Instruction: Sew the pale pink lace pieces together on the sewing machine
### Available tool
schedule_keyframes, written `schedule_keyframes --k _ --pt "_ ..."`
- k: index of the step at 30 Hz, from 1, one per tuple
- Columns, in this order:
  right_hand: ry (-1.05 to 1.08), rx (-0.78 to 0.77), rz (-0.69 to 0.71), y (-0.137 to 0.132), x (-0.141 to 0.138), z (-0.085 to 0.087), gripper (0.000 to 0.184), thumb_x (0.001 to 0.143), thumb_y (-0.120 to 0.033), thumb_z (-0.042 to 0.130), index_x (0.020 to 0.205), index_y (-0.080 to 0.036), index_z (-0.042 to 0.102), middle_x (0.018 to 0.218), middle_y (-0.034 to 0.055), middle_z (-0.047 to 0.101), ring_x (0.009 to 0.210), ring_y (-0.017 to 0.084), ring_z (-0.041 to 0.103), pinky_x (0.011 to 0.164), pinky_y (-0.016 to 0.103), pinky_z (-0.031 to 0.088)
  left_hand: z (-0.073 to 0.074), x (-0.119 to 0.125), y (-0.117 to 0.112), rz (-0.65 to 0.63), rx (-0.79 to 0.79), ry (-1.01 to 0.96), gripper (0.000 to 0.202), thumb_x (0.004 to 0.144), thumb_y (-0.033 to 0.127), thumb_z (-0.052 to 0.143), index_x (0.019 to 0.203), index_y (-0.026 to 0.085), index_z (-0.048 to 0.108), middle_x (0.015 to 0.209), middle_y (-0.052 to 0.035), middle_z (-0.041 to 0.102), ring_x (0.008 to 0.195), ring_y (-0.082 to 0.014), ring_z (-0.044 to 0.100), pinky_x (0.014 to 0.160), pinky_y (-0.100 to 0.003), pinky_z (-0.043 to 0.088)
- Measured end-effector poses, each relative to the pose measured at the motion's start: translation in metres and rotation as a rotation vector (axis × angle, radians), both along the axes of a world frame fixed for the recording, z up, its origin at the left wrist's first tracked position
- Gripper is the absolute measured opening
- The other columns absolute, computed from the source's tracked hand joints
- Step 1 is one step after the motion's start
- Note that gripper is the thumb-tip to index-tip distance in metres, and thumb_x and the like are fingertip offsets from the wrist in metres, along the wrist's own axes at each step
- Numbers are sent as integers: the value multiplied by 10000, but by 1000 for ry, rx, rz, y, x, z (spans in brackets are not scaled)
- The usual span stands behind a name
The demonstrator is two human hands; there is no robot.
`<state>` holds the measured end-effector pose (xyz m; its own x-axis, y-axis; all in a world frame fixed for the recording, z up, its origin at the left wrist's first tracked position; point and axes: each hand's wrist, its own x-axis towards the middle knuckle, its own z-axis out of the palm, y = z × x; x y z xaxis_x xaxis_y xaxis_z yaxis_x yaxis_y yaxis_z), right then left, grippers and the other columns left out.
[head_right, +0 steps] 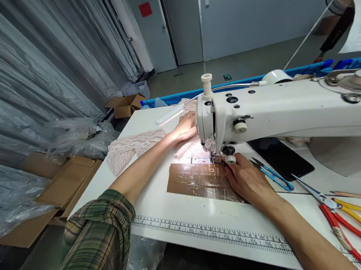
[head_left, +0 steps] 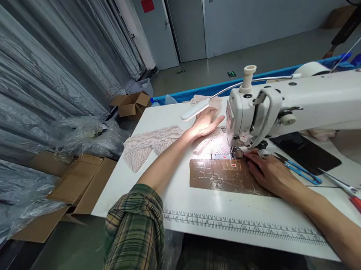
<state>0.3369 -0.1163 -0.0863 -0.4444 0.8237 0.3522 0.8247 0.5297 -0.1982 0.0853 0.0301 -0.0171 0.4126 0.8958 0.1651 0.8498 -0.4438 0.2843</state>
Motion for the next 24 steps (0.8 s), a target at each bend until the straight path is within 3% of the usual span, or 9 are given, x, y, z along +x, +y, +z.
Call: schedule_keyframes --k 4,9,12,15,20,24 --pt "16 10 0 0 1 -1 448 1045 -353 363 1193 -124 719 1084 169 678 842 240 651 755 394 558 -10 1 -24 -112 41 56 346 990 401 534 1217 199 702 1308 -151 668 1284 -340 606 1144 -530 455" --pt "74 35 37 2 5 -6 425 1024 -339 404 1264 -124 681 1122 174 665 970 270 669 850 430 580 -18 -20 -47 -87 44 81 438 1024 420 514 1403 209 578 1517 -152 548 1421 -323 510 1161 -529 428" --pt "74 21 51 3 8 -6 445 1026 -355 403 1293 -118 667 1103 194 666 991 308 679 845 466 586 -14 -48 -62 8 58 50 509 1034 427 513 1481 183 501 1584 -165 478 1480 -299 447 1197 -486 384" --pt "66 -6 53 3 10 -6 466 1033 -373 393 1293 -105 671 1024 208 668 980 335 686 825 482 588 -8 -81 -79 203 67 -37 489 1029 437 528 1445 179 532 1522 -136 537 1414 -277 499 1196 -461 372" --pt "74 -3 45 4 12 -7 440 1012 -368 435 1302 -130 666 1030 204 684 988 340 704 865 498 601 -9 -128 -96 484 79 -129 481 947 520 647 1213 119 646 1266 -164 635 1226 -322 581 1071 -475 459" --pt "72 -30 29 1 11 -3 424 1010 -377 441 1304 -160 656 1044 205 698 1007 355 707 873 521 600 -16 -143 -97 541 83 -206 216 955 356 642 990 149 688 1083 -115 669 1041 -255 638 957 -390 510"
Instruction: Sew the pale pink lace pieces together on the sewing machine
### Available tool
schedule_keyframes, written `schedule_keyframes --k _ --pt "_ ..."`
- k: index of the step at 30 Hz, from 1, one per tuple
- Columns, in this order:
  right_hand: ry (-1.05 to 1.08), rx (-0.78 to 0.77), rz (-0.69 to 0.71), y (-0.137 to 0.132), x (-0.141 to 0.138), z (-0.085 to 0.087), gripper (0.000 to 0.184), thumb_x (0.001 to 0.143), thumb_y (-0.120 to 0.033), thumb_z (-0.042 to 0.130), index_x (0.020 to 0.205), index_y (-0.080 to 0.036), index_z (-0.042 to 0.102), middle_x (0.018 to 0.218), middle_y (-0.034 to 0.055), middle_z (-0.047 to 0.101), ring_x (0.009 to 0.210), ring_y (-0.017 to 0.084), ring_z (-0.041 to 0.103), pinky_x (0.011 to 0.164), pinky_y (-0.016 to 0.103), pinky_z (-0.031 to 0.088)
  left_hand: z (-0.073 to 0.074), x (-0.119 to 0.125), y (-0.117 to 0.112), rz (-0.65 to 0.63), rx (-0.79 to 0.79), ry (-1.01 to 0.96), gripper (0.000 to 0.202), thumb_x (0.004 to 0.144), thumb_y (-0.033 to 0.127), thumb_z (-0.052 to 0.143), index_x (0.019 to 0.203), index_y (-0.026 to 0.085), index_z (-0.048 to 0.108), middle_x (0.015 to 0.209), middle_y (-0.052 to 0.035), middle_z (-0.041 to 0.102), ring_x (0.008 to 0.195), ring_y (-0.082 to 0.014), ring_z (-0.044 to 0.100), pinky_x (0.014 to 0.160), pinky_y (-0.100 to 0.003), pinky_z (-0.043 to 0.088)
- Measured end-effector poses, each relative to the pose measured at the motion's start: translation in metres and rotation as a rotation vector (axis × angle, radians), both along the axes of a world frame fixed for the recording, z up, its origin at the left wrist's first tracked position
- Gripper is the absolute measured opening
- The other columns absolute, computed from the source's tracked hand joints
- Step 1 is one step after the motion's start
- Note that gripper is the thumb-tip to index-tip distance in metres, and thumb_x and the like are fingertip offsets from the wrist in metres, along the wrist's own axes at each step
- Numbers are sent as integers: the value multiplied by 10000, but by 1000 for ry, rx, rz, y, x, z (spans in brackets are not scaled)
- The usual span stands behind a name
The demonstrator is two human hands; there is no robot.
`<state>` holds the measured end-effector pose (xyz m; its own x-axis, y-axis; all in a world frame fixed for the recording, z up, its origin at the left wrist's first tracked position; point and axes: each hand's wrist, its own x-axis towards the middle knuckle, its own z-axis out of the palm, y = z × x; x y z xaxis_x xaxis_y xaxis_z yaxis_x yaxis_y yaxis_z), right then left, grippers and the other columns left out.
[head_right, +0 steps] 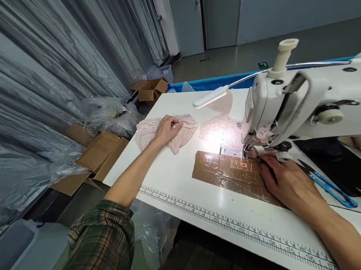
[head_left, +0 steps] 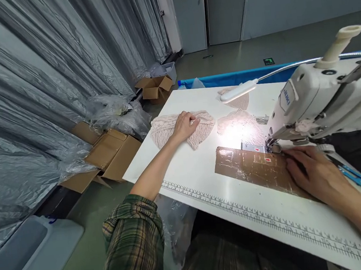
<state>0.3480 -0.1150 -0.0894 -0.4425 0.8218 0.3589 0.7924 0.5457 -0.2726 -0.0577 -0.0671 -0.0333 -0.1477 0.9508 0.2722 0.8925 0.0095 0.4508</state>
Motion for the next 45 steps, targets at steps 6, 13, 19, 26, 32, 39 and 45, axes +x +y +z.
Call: schedule_keyframes --k 6,13,19,26,32,39,45 --pt "16 -40 -19 -1 -2 6 382 987 -373 465 1282 -212 648 1143 198 699 962 342 713 900 508 586 1 -5 1 4 33 -91 220 964 320 616 791 196 672 902 -42 687 822 -183 634 831 -317 508" --pt "-30 -66 -116 -2 -9 11 332 980 -378 448 1231 -266 633 1175 160 688 870 329 705 767 471 570 -4 7 10 19 1 -104 298 882 407 747 745 209 572 888 -47 657 907 -230 629 808 -338 474" --pt "21 3 -93 -9 -12 23 315 955 -367 469 1141 -224 680 1196 156 692 880 304 711 779 453 587 -5 6 9 6 -10 -153 296 944 239 599 659 212 523 819 -42 641 851 -218 617 807 -341 476" --pt "61 8 287 -21 -71 40 311 1022 -343 437 1124 -219 704 1130 109 701 917 210 704 770 341 601 -2 0 6 -21 -6 -271 261 876 258 653 626 195 614 767 -22 645 788 -193 618 751 -312 486" --pt "152 80 378 39 -174 37 512 1010 -309 374 1473 -154 530 1445 168 585 1263 304 579 1048 519 521 -11 -3 4 -7 83 -355 132 843 227 691 720 177 699 954 -50 677 851 -163 636 824 -300 519" --pt "24 -10 283 71 -219 14 557 1029 -355 311 1457 -102 561 1546 166 523 1365 402 493 1039 586 438 -11 -28 19 28 226 -505 265 971 332 499 826 188 668 1114 -85 734 883 -162 690 774 -307 552" --pt "-12 8 257 66 -216 15 531 1050 -347 304 1463 -141 566 1562 128 516 1378 356 504 1053 512 429 38 -109 9 100 691 -734 541 1049 566 194 873 241 590 910 -25 718 1069 -195 674 862 -360 535"
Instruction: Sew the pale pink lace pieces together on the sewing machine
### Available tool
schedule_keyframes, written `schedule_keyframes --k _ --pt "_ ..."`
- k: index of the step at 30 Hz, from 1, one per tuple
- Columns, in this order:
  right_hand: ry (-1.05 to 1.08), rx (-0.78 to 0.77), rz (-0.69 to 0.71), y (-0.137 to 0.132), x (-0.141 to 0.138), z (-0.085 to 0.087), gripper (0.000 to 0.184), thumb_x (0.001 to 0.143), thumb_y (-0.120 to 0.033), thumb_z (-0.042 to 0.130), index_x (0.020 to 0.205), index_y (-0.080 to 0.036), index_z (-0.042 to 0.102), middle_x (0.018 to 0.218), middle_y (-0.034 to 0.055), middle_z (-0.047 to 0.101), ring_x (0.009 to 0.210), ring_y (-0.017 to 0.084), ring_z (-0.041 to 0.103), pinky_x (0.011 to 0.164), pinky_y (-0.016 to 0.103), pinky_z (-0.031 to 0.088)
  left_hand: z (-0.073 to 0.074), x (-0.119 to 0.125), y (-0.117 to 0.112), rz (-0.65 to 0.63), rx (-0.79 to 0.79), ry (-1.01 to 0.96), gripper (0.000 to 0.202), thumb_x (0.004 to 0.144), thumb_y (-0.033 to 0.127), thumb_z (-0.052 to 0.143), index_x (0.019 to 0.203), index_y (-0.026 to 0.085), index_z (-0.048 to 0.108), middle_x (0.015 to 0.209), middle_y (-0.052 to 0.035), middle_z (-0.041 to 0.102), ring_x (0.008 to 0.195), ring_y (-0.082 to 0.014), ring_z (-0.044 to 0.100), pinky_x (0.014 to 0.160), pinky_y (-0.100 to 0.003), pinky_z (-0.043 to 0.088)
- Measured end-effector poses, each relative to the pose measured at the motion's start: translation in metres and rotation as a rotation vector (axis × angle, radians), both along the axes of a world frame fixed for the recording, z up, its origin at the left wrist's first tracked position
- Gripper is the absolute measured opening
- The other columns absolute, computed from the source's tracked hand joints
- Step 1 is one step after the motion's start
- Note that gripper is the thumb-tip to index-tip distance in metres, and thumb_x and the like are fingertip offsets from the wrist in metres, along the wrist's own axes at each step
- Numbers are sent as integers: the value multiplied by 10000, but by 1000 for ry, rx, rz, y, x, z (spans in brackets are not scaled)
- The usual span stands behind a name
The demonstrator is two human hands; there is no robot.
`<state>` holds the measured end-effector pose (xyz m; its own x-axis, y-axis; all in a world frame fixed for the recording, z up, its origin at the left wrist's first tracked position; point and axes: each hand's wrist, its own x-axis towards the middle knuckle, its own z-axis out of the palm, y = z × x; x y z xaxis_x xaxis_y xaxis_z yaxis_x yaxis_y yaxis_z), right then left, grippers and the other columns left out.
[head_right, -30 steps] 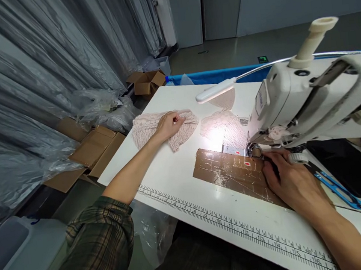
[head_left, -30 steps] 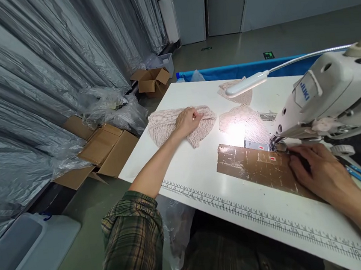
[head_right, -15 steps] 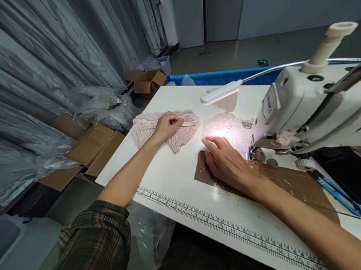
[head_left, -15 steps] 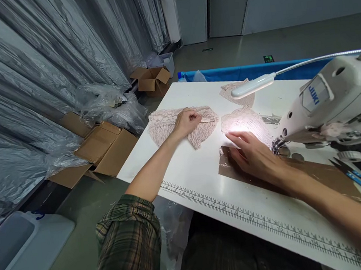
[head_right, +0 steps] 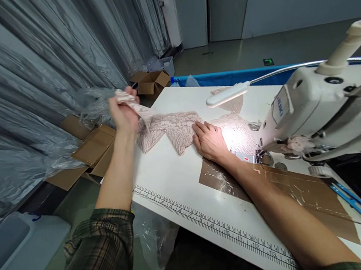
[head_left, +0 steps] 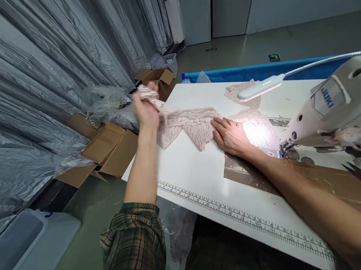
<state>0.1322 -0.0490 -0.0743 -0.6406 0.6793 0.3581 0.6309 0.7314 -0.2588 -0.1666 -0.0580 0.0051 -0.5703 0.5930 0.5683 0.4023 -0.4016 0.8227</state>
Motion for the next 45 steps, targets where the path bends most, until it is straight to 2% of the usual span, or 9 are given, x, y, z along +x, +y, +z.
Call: schedule_keyframes --k 4,8,13,17,23,27,32,38,45 --pt "36 5 -1 1 -2 0 528 1037 -338 315 1440 -134 589 1546 145 530 1349 373 520 1016 523 453 29 -30 -37 161 214 -32 461 1072 465 124 745 239 356 730 6 537 904 -118 620 826 -328 481" --pt "83 12 5 3 -3 0 518 1012 -321 348 1413 -119 606 1527 169 538 1351 387 508 1021 563 467 37 -6 -83 168 260 93 402 1033 487 441 740 212 427 646 61 456 682 -78 514 685 -271 413" --pt "531 48 262 -27 12 24 569 945 -448 546 1442 -170 562 1520 197 489 1435 331 445 1151 570 438 41 78 -131 -359 -131 703 163 969 324 680 901 188 738 877 -20 724 838 -139 660 772 -302 506" --pt "549 -322 500 -75 43 64 726 918 -514 651 1559 -251 436 1462 144 551 1329 261 565 1071 497 537 37 139 -140 -809 -260 713 158 999 166 599 1075 191 734 952 -52 743 820 -129 679 726 -258 537" --pt "480 -978 202 -119 100 99 483 859 -645 693 928 -171 751 642 43 649 562 143 616 509 244 505 28 189 -130 -989 -351 446 388 978 340 667 1337 197 629 1039 -68 700 773 -115 653 636 -219 524" --pt "648 -871 -98 -131 148 92 505 796 -712 706 906 -226 785 552 41 607 493 159 592 454 257 500 28 203 -129 -1157 -491 407 663 887 338 782 1478 194 519 974 -19 613 634 -61 495 544 -198 397" --pt "658 -612 -338 -140 200 75 414 791 -695 711 960 -332 817 750 61 734 638 188 691 557 256 586 19 210 -127 -1292 -661 523 426 929 373 748 1277 137 681 714 38 552 607 -83 437 580 -232 364" --pt "533 -793 -38 -147 183 61 747 797 -603 777 1474 -351 591 1411 76 653 1225 263 677 1018 364 599 20 233 -130 -1332 -580 682 448 942 347 737 1313 125 620 1077 -112 731 934 -196 675 812 -297 520" --pt "469 -1093 102 -149 173 54 505 899 -597 677 1188 -193 771 997 76 753 900 193 683 803 288 566 13 249 -149 -1273 -521 830 519 962 312 704 1376 79 494 1088 -138 695 936 -232 686 797 -329 537"
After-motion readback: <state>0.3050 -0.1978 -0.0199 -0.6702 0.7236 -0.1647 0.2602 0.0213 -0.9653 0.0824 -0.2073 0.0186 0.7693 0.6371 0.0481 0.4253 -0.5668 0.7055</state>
